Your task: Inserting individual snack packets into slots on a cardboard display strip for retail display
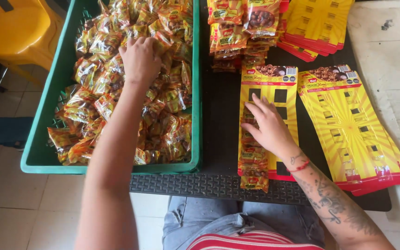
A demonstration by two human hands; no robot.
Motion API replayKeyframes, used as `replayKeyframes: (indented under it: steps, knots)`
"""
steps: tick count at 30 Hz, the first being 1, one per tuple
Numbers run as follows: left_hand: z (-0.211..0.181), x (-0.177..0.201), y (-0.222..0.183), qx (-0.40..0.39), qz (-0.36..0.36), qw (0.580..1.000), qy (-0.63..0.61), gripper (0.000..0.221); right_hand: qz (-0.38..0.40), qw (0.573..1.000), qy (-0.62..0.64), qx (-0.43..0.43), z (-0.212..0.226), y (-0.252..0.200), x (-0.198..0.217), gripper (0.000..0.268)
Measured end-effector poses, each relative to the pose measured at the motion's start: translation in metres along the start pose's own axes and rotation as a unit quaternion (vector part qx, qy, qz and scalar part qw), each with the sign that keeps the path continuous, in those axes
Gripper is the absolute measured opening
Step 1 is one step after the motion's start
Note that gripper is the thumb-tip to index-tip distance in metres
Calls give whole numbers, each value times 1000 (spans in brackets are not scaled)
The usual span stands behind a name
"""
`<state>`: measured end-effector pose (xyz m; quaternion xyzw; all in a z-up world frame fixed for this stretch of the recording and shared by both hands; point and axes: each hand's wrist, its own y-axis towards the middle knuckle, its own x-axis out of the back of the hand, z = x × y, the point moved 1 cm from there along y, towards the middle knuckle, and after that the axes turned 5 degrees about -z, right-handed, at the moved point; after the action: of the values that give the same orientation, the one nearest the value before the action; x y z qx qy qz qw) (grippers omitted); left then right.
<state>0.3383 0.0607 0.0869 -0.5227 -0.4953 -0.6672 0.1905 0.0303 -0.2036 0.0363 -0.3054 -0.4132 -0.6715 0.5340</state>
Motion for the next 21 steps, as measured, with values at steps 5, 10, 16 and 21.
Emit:
replayKeyframes:
  steps: [5, 10, 16, 21]
  knots:
    - [-41, 59, -10, -99, -164, 975, -110, 14, -46, 966, 244, -66, 30, -12, 33, 44]
    - [-145, 169, -85, -336, -226, 865, -297, 15, -10, 731, 671, -120, 32, -4, 42, 63]
    - [-198, 155, -172, -295, -112, 873, -372, 16, 3, 718, 688, -110, 24, -19, 50, 14]
    - [-212, 123, -201, -242, -40, 810, -533, 14, 30, 802, 584, -119, 7, -42, 56, 5]
